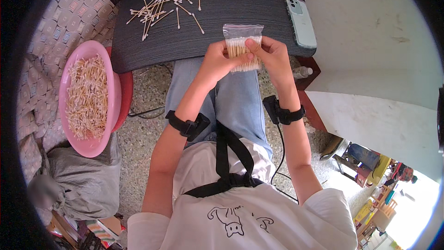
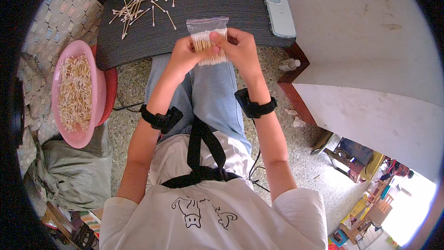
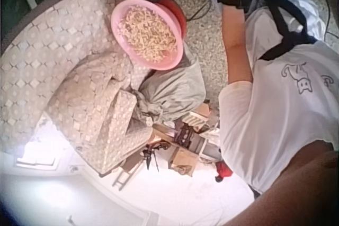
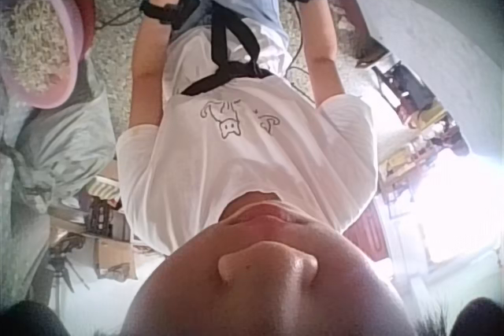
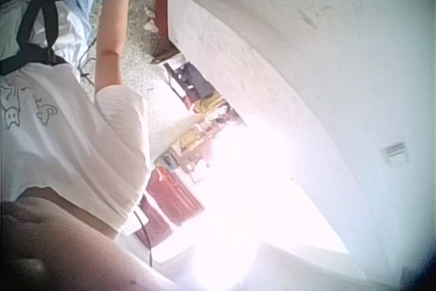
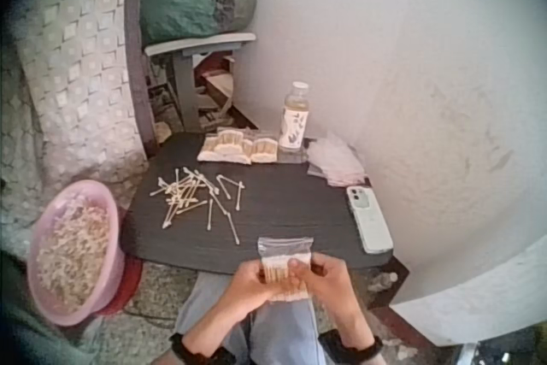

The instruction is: The recorder is sorting cotton swabs and packing them into small resealable plastic bags at a workstation.

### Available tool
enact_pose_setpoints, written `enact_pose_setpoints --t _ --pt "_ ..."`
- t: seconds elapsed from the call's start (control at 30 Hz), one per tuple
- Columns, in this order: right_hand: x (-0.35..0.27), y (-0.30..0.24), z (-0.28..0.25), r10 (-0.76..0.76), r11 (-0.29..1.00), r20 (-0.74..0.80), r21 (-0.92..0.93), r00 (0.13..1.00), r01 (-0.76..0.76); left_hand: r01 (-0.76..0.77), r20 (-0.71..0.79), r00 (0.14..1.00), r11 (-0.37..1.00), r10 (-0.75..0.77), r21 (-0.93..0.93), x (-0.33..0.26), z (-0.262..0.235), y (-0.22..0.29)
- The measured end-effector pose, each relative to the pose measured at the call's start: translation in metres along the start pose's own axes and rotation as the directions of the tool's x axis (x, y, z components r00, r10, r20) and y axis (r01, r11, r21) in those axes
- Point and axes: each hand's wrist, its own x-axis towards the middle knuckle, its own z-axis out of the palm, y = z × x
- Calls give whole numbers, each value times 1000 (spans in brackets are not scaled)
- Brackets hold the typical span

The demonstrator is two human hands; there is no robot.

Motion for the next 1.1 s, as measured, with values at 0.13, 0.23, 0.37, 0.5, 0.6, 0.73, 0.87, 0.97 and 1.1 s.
enact_pose_setpoints --t 0.13,0.23,0.37,0.5,0.6,0.73,0.87,0.97,1.1 --pt "1 -4 0 23 999 3 -36 1000 -23 -26 -18 999 998 27 51 1 -3 -2" --pt "1 -5 -1 73 996 -8 -46 997 -74 54 -62 997 998 -55 -23 2 -4 -1" --pt "2 0 1 30 1000 10 2 1000 -30 -59 -64 997 990 51 -127 0 -2 1" --pt "4 9 -5 -45 989 64 -139 997 54 -29 -39 999 997 26 -72 2 -4 0" --pt "3 5 -6 -8 979 69 -203 998 22 -33 -47 998 998 31 -48 1 -6 -1" --pt "2 0 -3 -3 996 80 -84 997 10 33 -101 993 962 -63 -272 -3 -4 9" --pt "6 5 -2 -22 998 67 -49 998 25 -114 -126 989 951 80 -288 4 -6 1" --pt "6 5 -1 -74 994 -3 -83 997 74 -63 -72 996 970 47 -233 4 -4 0" --pt "5 0 3 -36 996 -12 -78 999 35 -135 -119 987 967 112 -215 5 -5 -3"
